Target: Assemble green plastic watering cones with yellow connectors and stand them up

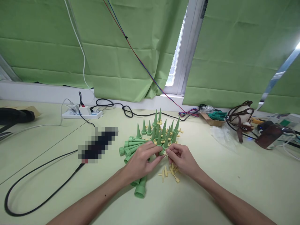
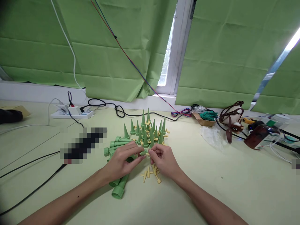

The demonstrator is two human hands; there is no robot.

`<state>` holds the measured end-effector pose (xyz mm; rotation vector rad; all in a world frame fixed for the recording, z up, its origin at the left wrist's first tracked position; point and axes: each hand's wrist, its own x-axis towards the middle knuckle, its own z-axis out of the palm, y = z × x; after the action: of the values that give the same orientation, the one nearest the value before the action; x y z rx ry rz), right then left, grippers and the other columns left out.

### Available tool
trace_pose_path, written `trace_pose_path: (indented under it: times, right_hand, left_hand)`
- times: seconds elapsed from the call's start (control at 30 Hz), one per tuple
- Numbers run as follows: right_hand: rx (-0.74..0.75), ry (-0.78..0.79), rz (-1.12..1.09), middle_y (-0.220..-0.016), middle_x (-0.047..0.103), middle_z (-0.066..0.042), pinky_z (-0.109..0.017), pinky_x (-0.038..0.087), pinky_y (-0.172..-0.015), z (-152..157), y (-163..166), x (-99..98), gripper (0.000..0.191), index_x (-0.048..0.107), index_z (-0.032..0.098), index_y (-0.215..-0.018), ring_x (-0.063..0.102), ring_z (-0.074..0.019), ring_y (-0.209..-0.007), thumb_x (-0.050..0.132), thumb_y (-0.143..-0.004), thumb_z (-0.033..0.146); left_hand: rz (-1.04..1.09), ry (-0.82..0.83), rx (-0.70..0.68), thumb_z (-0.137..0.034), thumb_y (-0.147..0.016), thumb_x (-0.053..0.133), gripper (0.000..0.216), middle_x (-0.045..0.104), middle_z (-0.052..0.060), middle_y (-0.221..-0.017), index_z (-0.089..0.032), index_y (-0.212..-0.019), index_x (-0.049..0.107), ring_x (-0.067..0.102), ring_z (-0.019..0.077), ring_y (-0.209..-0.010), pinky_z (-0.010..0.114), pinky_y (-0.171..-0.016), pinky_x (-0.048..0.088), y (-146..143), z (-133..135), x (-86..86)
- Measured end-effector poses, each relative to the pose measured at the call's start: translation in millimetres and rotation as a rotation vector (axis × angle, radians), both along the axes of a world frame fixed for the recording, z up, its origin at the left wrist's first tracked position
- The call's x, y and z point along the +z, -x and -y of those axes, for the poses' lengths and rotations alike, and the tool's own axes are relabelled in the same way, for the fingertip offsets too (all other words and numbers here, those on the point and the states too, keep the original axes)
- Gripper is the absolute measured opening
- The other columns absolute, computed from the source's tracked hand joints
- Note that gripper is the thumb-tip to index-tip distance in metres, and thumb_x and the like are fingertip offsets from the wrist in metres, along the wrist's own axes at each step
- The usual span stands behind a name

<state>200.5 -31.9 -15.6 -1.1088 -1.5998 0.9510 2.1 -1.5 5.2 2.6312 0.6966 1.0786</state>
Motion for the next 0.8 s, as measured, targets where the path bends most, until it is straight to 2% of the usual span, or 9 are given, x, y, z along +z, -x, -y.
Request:
trace_pose_path:
  times: [0.13, 0.3, 0.37, 0.43, 0.57, 0.8]
  right_hand:
    - [-0.004, 0.036, -0.051, -0.053, 0.056, 0.002, -0.022, 0.033, -0.04, -1.8, -0.7, 0.9, 0.037, 0.055, 0.019, -0.071, 0.042, -0.0089, -0.04, 0.057, -0.093, 0.048]
    - [-0.082, -0.033, -0.083, -0.055, 0.055, 0.002, -0.022, 0.035, -0.041, -0.8, -1.0, 2.7, 0.037, 0.057, 0.018, -0.073, 0.043, -0.0091, -0.042, 0.06, -0.092, 0.05]
    - [-0.105, -0.072, -0.086, -0.057, 0.056, 0.002, -0.022, 0.037, -0.043, 0.4, -1.2, 2.7, 0.036, 0.058, 0.018, -0.076, 0.047, -0.0101, -0.045, 0.059, -0.092, 0.049]
    - [-0.123, -0.109, -0.086, -0.06, 0.056, 0.001, -0.023, 0.04, -0.045, 1.7, -1.4, 2.5, 0.033, 0.059, 0.018, -0.078, 0.05, -0.0113, -0.049, 0.058, -0.094, 0.048]
    - [-0.14, -0.2, -0.058, -0.064, 0.056, 0.001, -0.024, 0.045, -0.052, 4.6, -1.0, 2.5, 0.026, 0.059, 0.019, -0.082, 0.053, -0.0128, -0.056, 0.056, -0.096, 0.04]
    - [-0.109, -0.261, 0.025, -0.067, 0.055, 0.001, -0.024, 0.043, -0.056, 7.6, -0.9, 2.7, 0.02, 0.058, 0.019, -0.084, 0.051, -0.0127, -0.059, 0.051, -0.098, 0.031]
  left_hand:
    - [-0.011, 0.008, -0.007, -0.021, -0.094, 0.053, 0.016, 0.065, 0.005, -0.081, -0.017, -0.104, 0.065, 0.057, 0.0185, -0.078, 0.03, -0.07, 0.047, 0.6, 1.1, 2.1]
    - [0.04, 0.151, -0.002, -0.022, -0.094, 0.05, 0.026, 0.066, 0.006, -0.095, -0.02, -0.12, 0.056, 0.06, 0.0186, -0.086, 0.031, -0.079, 0.05, 1.2, 4.9, 4.8]
    - [0.075, 0.208, 0.017, -0.025, -0.095, 0.05, 0.02, 0.065, 0.005, -0.096, -0.02, -0.114, 0.055, 0.06, 0.018, -0.087, 0.03, -0.078, 0.049, 0.6, 5.6, 6.5]
    - [0.091, 0.246, 0.052, -0.029, -0.098, 0.047, 0.013, 0.063, 0.003, -0.088, -0.019, -0.1, 0.056, 0.058, 0.0165, -0.081, 0.028, -0.074, 0.047, -0.1, 4.9, 8.0]
    - [0.038, 0.278, 0.103, -0.035, -0.102, 0.04, 0.036, 0.055, 0.0, -0.07, -0.018, -0.074, 0.054, 0.051, 0.0155, -0.07, 0.029, -0.07, 0.042, -1.3, 0.7, 8.8]
    - [-0.072, 0.344, 0.094, -0.042, -0.1, 0.043, 0.044, 0.056, 0.0, -0.068, -0.017, -0.067, 0.056, 0.051, 0.0167, -0.071, 0.028, -0.066, 0.039, -3.0, -0.2, 9.3]
